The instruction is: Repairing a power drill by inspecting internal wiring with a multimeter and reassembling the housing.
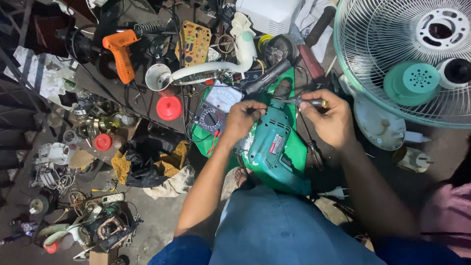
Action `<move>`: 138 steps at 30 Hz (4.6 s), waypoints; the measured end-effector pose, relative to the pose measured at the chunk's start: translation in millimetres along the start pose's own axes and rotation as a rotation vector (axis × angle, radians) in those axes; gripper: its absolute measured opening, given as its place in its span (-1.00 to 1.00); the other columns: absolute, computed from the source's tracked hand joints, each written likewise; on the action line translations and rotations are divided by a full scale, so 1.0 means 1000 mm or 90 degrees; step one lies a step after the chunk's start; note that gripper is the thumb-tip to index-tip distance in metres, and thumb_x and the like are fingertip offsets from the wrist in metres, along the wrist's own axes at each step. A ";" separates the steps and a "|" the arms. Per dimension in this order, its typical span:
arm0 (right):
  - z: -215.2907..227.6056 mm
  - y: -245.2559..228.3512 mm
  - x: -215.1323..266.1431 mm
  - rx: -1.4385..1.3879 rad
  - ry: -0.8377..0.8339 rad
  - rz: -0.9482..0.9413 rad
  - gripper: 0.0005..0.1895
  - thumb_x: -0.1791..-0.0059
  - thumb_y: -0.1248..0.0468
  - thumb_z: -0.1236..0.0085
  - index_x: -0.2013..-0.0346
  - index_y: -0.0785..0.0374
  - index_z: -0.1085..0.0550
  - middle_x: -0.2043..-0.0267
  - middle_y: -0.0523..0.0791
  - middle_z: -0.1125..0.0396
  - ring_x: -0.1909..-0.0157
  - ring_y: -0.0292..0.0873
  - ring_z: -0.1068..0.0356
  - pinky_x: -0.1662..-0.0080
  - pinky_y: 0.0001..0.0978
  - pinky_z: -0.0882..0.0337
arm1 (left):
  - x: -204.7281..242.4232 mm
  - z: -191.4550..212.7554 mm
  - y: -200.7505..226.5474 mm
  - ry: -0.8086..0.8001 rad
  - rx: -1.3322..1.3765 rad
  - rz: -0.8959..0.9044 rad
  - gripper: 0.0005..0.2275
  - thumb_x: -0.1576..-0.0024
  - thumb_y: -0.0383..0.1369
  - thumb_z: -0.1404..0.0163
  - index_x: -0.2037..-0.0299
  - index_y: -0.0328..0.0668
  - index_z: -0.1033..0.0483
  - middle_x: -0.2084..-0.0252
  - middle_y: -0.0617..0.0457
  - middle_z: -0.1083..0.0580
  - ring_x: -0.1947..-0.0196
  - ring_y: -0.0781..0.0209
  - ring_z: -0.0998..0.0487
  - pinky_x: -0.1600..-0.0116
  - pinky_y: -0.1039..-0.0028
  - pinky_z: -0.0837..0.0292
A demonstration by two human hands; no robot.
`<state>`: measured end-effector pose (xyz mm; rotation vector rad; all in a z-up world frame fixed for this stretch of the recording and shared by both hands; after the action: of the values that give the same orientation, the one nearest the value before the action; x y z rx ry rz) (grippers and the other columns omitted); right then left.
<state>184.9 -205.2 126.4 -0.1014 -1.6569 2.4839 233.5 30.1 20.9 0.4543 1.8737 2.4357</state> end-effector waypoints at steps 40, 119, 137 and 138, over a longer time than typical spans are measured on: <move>-0.026 -0.049 -0.006 0.243 -0.173 0.197 -0.79 0.12 0.31 -0.27 0.19 0.13 -0.61 0.37 0.15 -0.47 0.23 0.25 -0.50 0.30 0.03 -0.43 | 0.008 -0.003 -0.017 -0.009 0.028 -0.033 -0.83 -0.03 -0.47 -0.15 0.18 -0.20 -0.69 0.34 -0.12 -0.58 0.32 0.16 -0.57 0.21 0.48 -0.45; -0.083 -0.045 -0.047 0.719 -0.326 0.506 -0.70 -0.06 -0.01 0.13 0.12 0.09 -0.40 0.17 -0.03 -0.44 0.07 0.15 -0.52 0.20 0.02 -0.54 | 0.020 0.013 0.053 -0.111 0.050 -0.261 -0.87 -0.16 -0.51 -0.10 0.10 -0.23 -0.60 0.27 -0.12 -0.61 0.20 0.23 -0.50 0.01 0.25 -0.46; -0.079 -0.060 -0.030 0.785 -0.198 0.565 -0.67 -0.08 -0.10 0.13 0.25 0.07 -0.40 0.33 -0.12 -0.44 0.25 0.03 -0.55 0.29 -0.09 -0.52 | 0.018 0.020 0.071 -0.173 0.042 -0.303 -0.88 -0.16 -0.50 -0.14 0.13 -0.19 -0.60 0.30 -0.07 -0.63 0.23 0.24 -0.57 0.03 0.28 -0.50; -0.080 -0.064 -0.028 0.765 -0.229 0.593 -0.71 -0.09 -0.02 0.13 0.19 0.10 -0.40 0.26 -0.10 -0.43 0.16 0.07 -0.54 0.23 -0.08 -0.54 | 0.023 0.021 0.079 -0.188 0.038 -0.301 -0.91 -0.17 -0.50 -0.12 0.16 -0.19 -0.60 0.30 -0.04 -0.63 0.26 0.27 -0.55 0.06 0.28 -0.50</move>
<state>229.7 -112.8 153.1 -0.3342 0.2430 3.8671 229.0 32.8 105.8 0.3065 1.6966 1.9005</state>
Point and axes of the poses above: each hand's wrist, its own x-axis away from the middle knuckle, its own z-axis out of the back of the hand, y = z × x, the point moved 5 cm from there along -x, towards the middle knuckle
